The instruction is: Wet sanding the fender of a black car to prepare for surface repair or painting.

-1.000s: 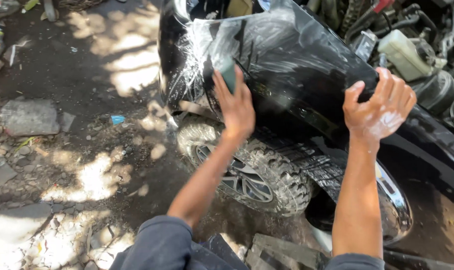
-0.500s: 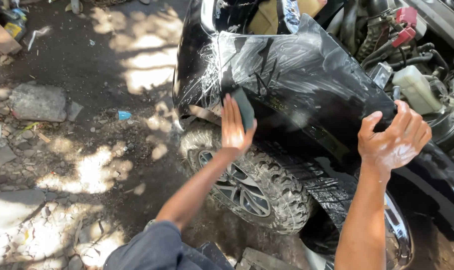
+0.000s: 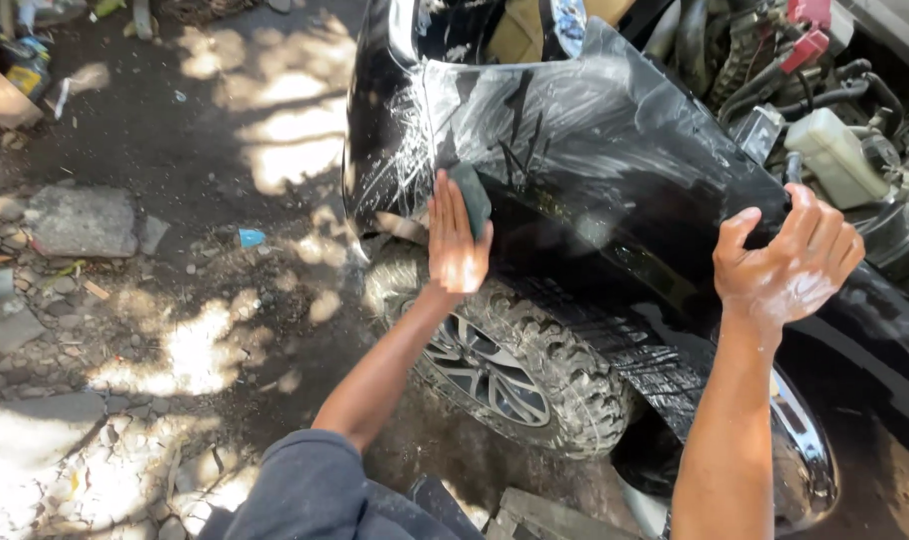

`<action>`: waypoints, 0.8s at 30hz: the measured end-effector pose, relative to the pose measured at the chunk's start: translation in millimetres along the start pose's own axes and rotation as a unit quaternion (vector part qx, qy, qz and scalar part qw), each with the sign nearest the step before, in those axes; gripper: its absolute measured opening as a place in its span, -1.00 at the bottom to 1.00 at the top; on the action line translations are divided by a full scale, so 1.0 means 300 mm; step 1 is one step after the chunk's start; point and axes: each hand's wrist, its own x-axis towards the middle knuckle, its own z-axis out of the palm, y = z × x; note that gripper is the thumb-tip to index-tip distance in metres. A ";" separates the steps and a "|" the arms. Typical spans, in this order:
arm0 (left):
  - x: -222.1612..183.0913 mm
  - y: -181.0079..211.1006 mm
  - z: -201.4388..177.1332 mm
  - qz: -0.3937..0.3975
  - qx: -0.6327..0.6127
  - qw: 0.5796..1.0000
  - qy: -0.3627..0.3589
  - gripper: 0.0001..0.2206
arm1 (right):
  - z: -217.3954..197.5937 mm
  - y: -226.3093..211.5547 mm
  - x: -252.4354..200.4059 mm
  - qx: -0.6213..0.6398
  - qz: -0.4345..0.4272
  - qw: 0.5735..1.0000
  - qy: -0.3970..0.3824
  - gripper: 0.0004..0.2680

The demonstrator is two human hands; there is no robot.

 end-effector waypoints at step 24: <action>-0.100 0.047 0.031 0.077 -0.028 0.994 0.073 -0.36 | 0.021 0.004 -0.001 0.000 0.000 1.000 0.008 -0.80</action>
